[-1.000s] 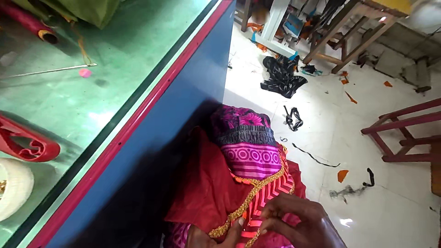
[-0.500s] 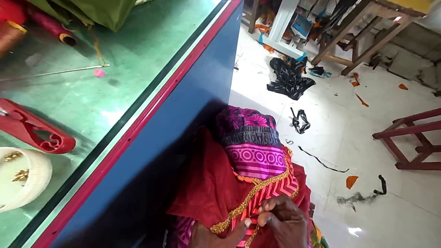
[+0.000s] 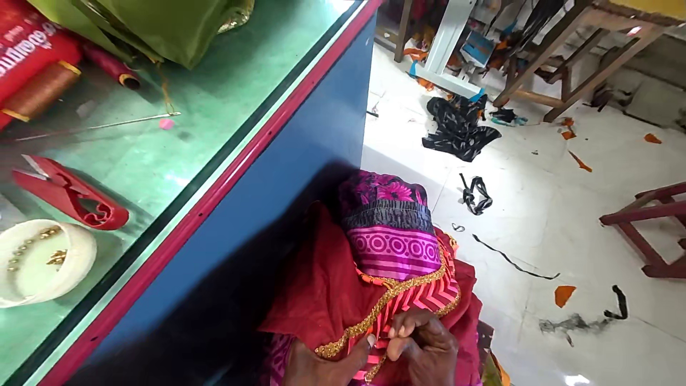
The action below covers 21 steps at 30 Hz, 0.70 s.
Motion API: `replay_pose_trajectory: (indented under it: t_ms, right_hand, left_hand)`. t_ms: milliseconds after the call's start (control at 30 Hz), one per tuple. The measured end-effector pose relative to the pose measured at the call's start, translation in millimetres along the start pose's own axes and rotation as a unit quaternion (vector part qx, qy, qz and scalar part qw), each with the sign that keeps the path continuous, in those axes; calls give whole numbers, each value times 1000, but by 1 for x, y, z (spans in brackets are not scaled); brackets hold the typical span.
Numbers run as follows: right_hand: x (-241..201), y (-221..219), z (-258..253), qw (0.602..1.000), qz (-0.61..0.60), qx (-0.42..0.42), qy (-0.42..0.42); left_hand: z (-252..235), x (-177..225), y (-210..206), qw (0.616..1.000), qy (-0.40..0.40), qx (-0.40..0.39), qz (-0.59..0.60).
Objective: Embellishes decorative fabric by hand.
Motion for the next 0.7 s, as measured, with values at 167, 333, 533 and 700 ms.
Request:
replay_pose_trajectory:
  t_ms: [167,333,533,700]
  right_hand:
    - [3,2,1,1000,-6,-19,19]
    - [4,6,1,999,-13,-33,27]
    - [5,10,3,998,-40,-25,39]
    - [5,12,5,998,-46,-22,44]
  left_hand:
    - [2,3,0,999,-16,14,-29]
    - [6,5,-1,997,-36,21,-59]
    - [11,10,-4,994,-62,27,-84]
    - [13,10,-6,992,-71,27,-103]
Point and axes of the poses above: each hand's wrist, its own z-axis away from the middle knuckle, its own y-axis out of the back of the hand, x = y × z, the point moved 5 cm from there along -z, towards the middle knuckle, and after that the axes turned 1 degree about -z, right-handed, at the moved point
